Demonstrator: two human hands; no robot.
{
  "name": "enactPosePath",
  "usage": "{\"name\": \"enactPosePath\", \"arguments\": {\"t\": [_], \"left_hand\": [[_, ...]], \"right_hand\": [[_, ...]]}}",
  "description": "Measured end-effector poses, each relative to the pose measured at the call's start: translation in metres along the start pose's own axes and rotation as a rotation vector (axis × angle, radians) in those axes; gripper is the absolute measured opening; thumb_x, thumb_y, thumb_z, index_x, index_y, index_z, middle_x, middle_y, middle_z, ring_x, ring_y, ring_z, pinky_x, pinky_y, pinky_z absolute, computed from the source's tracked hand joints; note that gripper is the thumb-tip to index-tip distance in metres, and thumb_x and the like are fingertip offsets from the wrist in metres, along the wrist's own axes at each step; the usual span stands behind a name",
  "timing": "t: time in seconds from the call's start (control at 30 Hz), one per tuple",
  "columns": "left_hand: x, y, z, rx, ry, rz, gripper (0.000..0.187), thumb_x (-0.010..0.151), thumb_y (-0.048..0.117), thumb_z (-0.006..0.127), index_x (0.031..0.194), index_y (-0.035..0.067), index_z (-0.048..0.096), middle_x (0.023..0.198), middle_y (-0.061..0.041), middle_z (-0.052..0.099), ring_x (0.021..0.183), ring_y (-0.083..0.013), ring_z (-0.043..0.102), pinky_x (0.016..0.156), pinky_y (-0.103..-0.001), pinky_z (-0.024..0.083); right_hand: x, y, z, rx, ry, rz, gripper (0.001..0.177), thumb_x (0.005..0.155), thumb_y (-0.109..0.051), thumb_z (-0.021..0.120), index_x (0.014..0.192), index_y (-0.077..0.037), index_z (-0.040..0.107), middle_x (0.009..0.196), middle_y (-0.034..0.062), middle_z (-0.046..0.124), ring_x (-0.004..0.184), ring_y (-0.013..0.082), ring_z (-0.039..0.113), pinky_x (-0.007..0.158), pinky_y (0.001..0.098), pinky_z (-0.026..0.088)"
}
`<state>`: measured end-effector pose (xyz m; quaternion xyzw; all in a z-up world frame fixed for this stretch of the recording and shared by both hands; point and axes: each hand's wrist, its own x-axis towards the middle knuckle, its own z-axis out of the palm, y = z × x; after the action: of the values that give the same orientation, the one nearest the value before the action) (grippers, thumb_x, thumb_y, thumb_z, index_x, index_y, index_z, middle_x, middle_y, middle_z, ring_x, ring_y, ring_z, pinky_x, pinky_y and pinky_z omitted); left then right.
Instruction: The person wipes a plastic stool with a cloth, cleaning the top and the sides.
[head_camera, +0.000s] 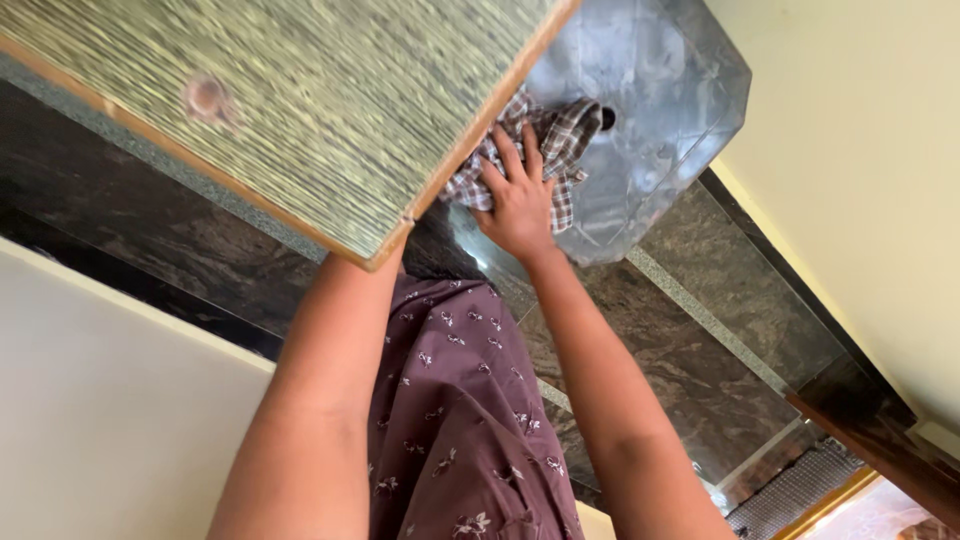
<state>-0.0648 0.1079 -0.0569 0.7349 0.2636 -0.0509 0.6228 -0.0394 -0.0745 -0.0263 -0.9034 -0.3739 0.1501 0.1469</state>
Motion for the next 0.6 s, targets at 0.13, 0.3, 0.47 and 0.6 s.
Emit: {"name": "enactPosePath", "arguments": {"t": [0.13, 0.3, 0.47, 0.6], "left_hand": [[-0.031, -0.007, -0.023, -0.051, 0.187, -0.022, 0.084, 0.103, 0.064, 0.037, 0.160, 0.004, 0.026, 0.164, -0.021, 0.018, 0.150, -0.0415, 0.011, 0.119, -0.052, 0.010], [-0.024, -0.006, 0.025, -0.015, 0.312, 0.050, 0.079, 0.106, 0.059, 0.046, 0.156, -0.002, 0.035, 0.160, -0.026, 0.031, 0.147, -0.0441, 0.025, 0.118, -0.051, 0.021], [0.019, 0.012, 0.113, 0.011, 0.300, 0.209, 0.076, 0.108, 0.054, 0.053, 0.152, -0.007, 0.043, 0.157, -0.031, 0.041, 0.146, -0.0463, 0.037, 0.118, -0.050, 0.029], [0.016, 0.019, 0.129, 0.551, 0.480, -0.053, 0.071, 0.099, 0.059, 0.051, 0.143, 0.004, 0.057, 0.145, -0.024, 0.058, 0.130, -0.0416, 0.055, 0.107, -0.049, 0.042]], "right_hand": [[0.025, 0.061, -0.029, 0.091, 0.053, -0.148, 0.057, 0.079, -0.027, 0.085, 0.134, -0.027, 0.069, 0.157, 0.0022, 0.049, 0.148, 0.0332, 0.040, 0.114, 0.0591, 0.043], [0.029, 0.113, -0.052, 0.016, 0.287, 0.233, 0.052, 0.090, -0.028, 0.076, 0.141, -0.025, 0.066, 0.165, 0.0055, 0.045, 0.156, 0.0394, 0.033, 0.126, 0.0519, 0.038], [0.038, 0.104, -0.037, -0.032, 0.493, 0.566, 0.063, 0.094, -0.041, 0.080, 0.147, -0.015, 0.057, 0.162, 0.0195, 0.033, 0.149, 0.0513, 0.022, 0.115, 0.0585, 0.031], [0.016, 0.128, -0.062, 0.002, 0.177, 0.130, 0.063, 0.091, -0.034, 0.081, 0.149, -0.024, 0.059, 0.167, 0.0128, 0.033, 0.155, 0.0478, 0.025, 0.123, 0.0553, 0.035]]}}
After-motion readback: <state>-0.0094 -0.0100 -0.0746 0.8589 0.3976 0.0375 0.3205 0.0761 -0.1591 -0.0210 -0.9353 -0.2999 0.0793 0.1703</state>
